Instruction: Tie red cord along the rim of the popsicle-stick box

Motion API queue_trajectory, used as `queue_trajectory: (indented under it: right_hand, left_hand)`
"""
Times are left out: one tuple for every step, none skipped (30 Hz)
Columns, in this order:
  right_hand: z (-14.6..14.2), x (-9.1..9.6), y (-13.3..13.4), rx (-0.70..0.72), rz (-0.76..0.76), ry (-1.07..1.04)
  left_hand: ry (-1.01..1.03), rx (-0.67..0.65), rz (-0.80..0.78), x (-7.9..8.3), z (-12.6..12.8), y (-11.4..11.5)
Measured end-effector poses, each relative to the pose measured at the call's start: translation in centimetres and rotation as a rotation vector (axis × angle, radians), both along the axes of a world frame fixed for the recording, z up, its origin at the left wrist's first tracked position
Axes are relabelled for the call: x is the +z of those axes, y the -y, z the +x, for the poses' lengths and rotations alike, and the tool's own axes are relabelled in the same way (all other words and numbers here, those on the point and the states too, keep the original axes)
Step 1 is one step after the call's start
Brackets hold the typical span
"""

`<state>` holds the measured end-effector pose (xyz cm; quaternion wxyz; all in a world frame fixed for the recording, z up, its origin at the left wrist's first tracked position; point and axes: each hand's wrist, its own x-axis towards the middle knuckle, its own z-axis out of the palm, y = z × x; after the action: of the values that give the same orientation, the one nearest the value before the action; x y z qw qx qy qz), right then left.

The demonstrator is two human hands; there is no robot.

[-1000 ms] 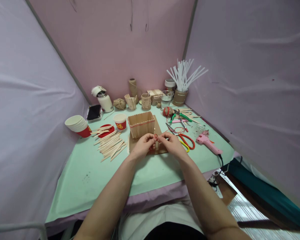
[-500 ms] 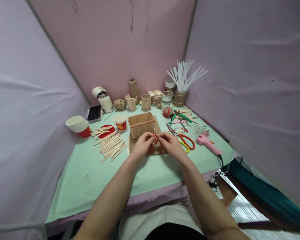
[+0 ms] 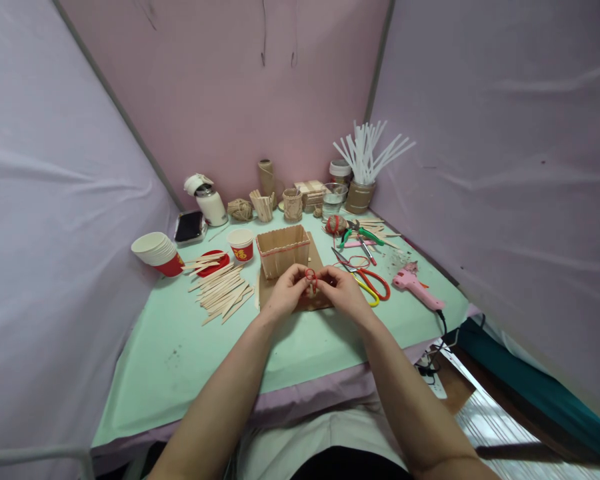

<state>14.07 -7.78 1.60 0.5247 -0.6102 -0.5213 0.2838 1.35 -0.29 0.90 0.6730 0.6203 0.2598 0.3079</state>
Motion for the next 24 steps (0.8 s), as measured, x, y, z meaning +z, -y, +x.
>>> queue_trajectory:
  right_hand:
    - [0.0, 0.1, 0.0, 0.010, -0.009, -0.012]
    - [0.0, 0.2, 0.0, 0.014, -0.017, -0.028]
    - [0.0, 0.3, 0.0, 0.009, -0.026, -0.052]
    - [0.0, 0.4, 0.0, -0.006, -0.034, -0.087]
    - [0.0, 0.4, 0.0, -0.030, -0.042, -0.132]
    - [0.0, 0.4, -0.1, -0.057, -0.049, -0.187]
    - [-0.1, 0.3, -0.2, -0.080, -0.055, -0.251]
    - [-0.1, 0.2, -0.3, -0.098, -0.058, -0.322]
    - [-0.1, 0.1, -0.4, -0.113, -0.059, -0.395]
    - [-0.1, 0.0, -0.5, -0.128, -0.060, -0.467]
    - [-0.1, -0.2, -0.6, -0.146, -0.058, -0.536]
    - [-0.1, -0.3, -0.7, -0.171, -0.054, -0.596]
    - [-0.1, -0.5, -0.8, -0.202, -0.048, -0.641]
    - [0.0, -0.7, -1.0, -0.238, -0.039, -0.664]
    - [0.1, -0.8, -1.1, -0.278, -0.027, -0.665]
    - [0.2, -1.0, -1.3, -0.322, -0.011, -0.650]
    - [0.3, -1.2, -1.4, -0.367, 0.007, -0.630]
    - [0.5, -1.3, -1.5, -0.411, 0.029, -0.613]
    - [0.6, -1.3, -1.6, -0.455, 0.054, -0.609]
    - [0.7, -1.4, -1.6, -0.494, 0.081, -0.617]
    - [0.8, -1.3, -1.7, -0.529, 0.109, -0.634]
    - [0.8, -1.2, -1.7, -0.556, 0.139, -0.655]
    - [0.8, -1.1, -1.6, -0.571, 0.168, -0.677]
    - [0.7, -1.0, -1.6, -0.570, 0.193, -0.701]
  left_hand:
    - [-0.011, 0.002, 0.005, 0.0, 0.0, 0.0]
    - [-0.024, 0.008, 0.009, 0.1, 0.0, 0.0]
    - [-0.035, 0.017, 0.007, 0.1, 0.0, 0.1]
    - [-0.042, 0.023, -0.004, 0.1, 0.1, 0.1]
    - [-0.043, 0.025, -0.022, 0.2, 0.1, 0.1]
    - [-0.040, 0.020, -0.045, 0.1, 0.1, 0.1]
    - [-0.030, 0.013, -0.067, 0.1, 0.1, 0.1]
    - [-0.018, 0.009, -0.082, 0.0, 0.1, 0.1]
    - [-0.008, 0.010, -0.085, 0.0, 0.2, 0.1]
    - [-0.004, 0.012, -0.080, -0.1, 0.2, 0.1]
    - [-0.005, 0.014, -0.072, -0.1, 0.2, 0.1]
    - [-0.008, 0.013, -0.065, 0.0, 0.2, 0.2]
    - [-0.013, 0.007, -0.060, 0.1, 0.2, 0.2]
    - [-0.017, -0.004, -0.057, 0.2, 0.2, 0.3]
    - [-0.021, -0.017, -0.059, 0.3, 0.2, 0.3]
    - [-0.027, -0.030, -0.062, 0.4, 0.2, 0.4]
    - [-0.036, -0.043, -0.068, 0.5, 0.1, 0.4]
    - [-0.049, -0.058, -0.076, 0.6, 0.1, 0.4]
    - [-0.062, -0.072, -0.089, 0.6, 0.0, 0.4]
    - [-0.074, -0.087, -0.103, 0.6, 0.0, 0.4]
    - [-0.086, -0.102, -0.113, 0.5, -0.1, 0.4]
    - [-0.098, -0.118, -0.119, 0.4, -0.1, 0.4]
    - [-0.111, -0.138, -0.120, 0.2, -0.2, 0.4]
    - [-0.127, -0.163, -0.111, 0.1, -0.2, 0.4]
